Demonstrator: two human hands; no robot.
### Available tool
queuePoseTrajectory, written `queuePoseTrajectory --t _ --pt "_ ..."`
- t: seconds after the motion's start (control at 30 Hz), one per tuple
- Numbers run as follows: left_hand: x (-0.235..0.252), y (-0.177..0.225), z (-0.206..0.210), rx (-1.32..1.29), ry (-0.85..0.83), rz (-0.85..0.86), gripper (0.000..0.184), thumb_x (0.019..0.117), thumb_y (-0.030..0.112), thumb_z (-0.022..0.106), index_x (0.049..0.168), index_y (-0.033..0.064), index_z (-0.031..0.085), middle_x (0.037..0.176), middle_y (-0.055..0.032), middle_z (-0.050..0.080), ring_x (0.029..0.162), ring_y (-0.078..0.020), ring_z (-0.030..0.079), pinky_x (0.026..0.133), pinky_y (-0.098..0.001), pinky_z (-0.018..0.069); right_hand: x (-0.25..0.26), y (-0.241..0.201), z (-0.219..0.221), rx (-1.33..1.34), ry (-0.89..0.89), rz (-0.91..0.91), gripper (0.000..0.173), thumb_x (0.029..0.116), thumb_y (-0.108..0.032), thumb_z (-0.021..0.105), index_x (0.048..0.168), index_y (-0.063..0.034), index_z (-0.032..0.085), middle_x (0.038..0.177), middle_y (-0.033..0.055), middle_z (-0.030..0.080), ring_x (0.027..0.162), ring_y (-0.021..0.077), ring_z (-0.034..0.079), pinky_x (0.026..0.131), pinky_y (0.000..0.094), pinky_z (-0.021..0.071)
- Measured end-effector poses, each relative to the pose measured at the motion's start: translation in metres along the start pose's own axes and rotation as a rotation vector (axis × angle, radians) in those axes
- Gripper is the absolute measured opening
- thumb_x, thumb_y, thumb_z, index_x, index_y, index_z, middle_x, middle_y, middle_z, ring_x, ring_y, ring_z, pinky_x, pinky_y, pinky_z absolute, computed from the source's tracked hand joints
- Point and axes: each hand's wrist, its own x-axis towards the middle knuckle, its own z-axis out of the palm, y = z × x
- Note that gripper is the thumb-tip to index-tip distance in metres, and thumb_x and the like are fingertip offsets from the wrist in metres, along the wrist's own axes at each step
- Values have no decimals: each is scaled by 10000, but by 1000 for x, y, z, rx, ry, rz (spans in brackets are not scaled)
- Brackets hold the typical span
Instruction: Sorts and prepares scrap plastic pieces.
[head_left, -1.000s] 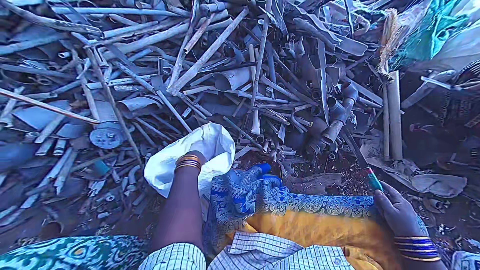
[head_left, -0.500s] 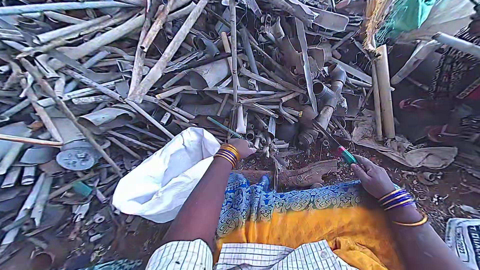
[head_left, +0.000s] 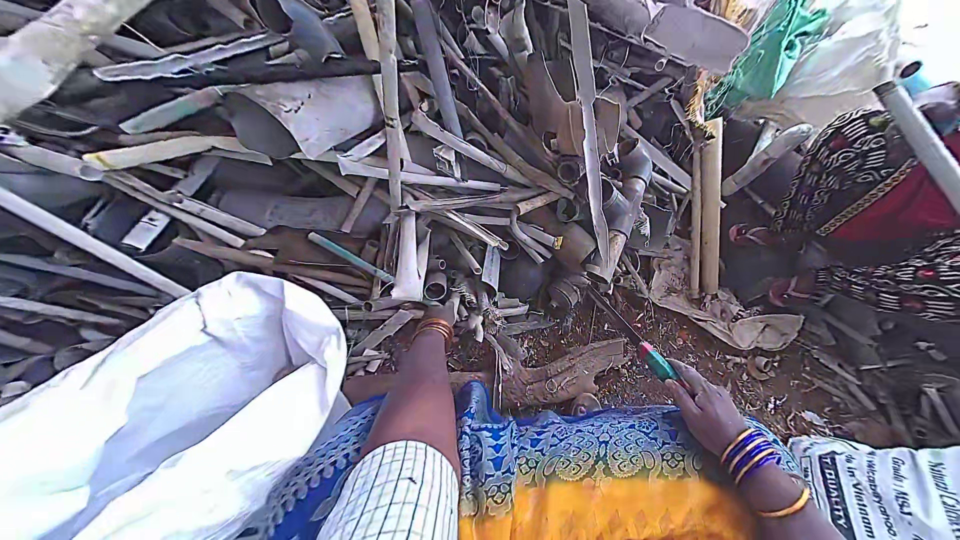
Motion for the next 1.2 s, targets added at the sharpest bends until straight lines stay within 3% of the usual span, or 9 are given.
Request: queuePoseTrajectory --t 0.1,0.23,0.37,0.5,0.67,0.93,1.03,1.1,1.2 --pt "5 18 -1 149 -68 8 527 1132 303 355 1428 -110 494 1516 -289 478 1455 -370 444 1199 -519 331 7 9 1 4 31 4 471 1070 -218 448 1476 14 508 1113 272 705 987 432 692 910 608 498" --pt "30 6 31 322 -102 0 477 1063 170 530 1432 -125 465 1496 -295 490 1429 -378 473 1177 -513 375 10 15 -4 7 -26 52 472 1079 -222 440 1496 -4 486 1117 249 707 989 406 694 924 581 506" --pt "23 10 29 398 -86 2 473 1108 183 417 1455 -138 428 1515 -303 467 1441 -393 455 1180 -521 362 7 17 -10 38 -59 66 478 1089 -227 423 1514 -11 464 1150 245 697 1025 387 684 958 550 499" --pt "-8 21 15 630 -106 93 415 1095 154 452 1391 -130 516 1490 -308 492 1434 -410 458 1169 -551 370 0 18 -14 80 -75 50 479 1100 -244 403 1526 -30 450 1198 241 682 1072 381 672 992 543 484" --pt "-46 20 20 532 -10 43 425 1067 194 506 1351 -118 556 1445 -278 550 1393 -375 514 1147 -529 405 -12 17 -18 125 -86 36 473 1115 -255 395 1543 -56 431 1277 240 656 1163 373 649 1047 533 460" --pt "-199 24 5 330 63 70 412 1073 248 465 1312 -54 612 1391 -236 605 1327 -351 579 1092 -539 455 -30 6 -9 135 -22 -80 463 1110 -213 407 1528 -16 435 1258 266 653 1141 393 651 1025 539 465" --pt "-228 8 -19 45 64 95 379 1098 241 456 1268 -59 613 1210 -201 659 1022 -247 685 927 -414 540 -39 0 -8 74 -75 -86 474 1118 -251 398 1547 -49 418 1284 268 643 1191 411 632 1048 567 447" --pt "-246 -6 -38 -208 44 96 380 1113 258 460 1310 -47 573 1110 -166 644 809 -156 660 762 -302 550 -46 -1 -9 73 -72 -129 473 1116 -257 404 1546 -61 425 1268 265 652 1181 419 637 1042 574 451" --pt "-273 -22 -60 -391 51 153 369 1113 251 475 1299 -49 581 1043 -166 639 717 -145 622 695 -293 535 -64 -3 -7 245 255 -316 485 1079 -204 443 1509 19 461 1046 275 698 932 416 684 889 559 511"
